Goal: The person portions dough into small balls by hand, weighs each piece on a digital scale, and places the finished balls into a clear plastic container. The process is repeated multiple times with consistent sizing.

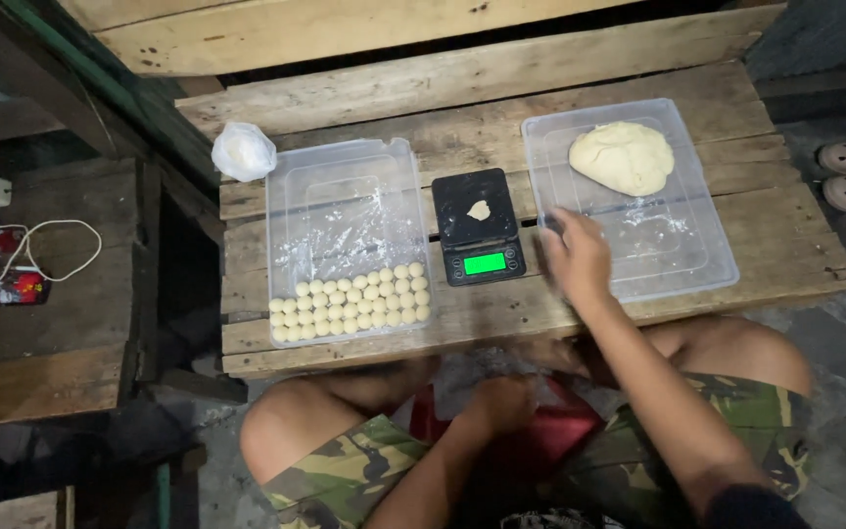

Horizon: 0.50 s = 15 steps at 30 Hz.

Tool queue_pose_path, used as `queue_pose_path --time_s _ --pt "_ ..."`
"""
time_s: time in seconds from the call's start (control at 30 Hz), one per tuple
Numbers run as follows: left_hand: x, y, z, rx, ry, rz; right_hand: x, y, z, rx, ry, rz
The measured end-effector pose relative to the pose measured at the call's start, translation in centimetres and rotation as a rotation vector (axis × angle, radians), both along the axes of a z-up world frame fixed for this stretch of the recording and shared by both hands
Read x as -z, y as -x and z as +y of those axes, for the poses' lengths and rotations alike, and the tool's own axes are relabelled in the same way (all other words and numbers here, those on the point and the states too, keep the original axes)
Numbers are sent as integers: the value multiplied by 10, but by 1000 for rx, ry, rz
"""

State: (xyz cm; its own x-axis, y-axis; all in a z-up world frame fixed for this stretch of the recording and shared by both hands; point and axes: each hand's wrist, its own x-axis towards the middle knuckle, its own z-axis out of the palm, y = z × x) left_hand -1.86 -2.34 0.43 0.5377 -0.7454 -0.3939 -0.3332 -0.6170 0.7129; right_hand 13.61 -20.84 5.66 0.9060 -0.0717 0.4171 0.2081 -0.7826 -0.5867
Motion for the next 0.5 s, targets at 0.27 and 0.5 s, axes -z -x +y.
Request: queue_pose_path --time_s 0.27,0.5 --pt "13 3 -6 -82 -64 -65 32 -83 63 -329 430 133" --pt "23 11 -1 -98 51 -194 61 -102 58 -154 -71 169"
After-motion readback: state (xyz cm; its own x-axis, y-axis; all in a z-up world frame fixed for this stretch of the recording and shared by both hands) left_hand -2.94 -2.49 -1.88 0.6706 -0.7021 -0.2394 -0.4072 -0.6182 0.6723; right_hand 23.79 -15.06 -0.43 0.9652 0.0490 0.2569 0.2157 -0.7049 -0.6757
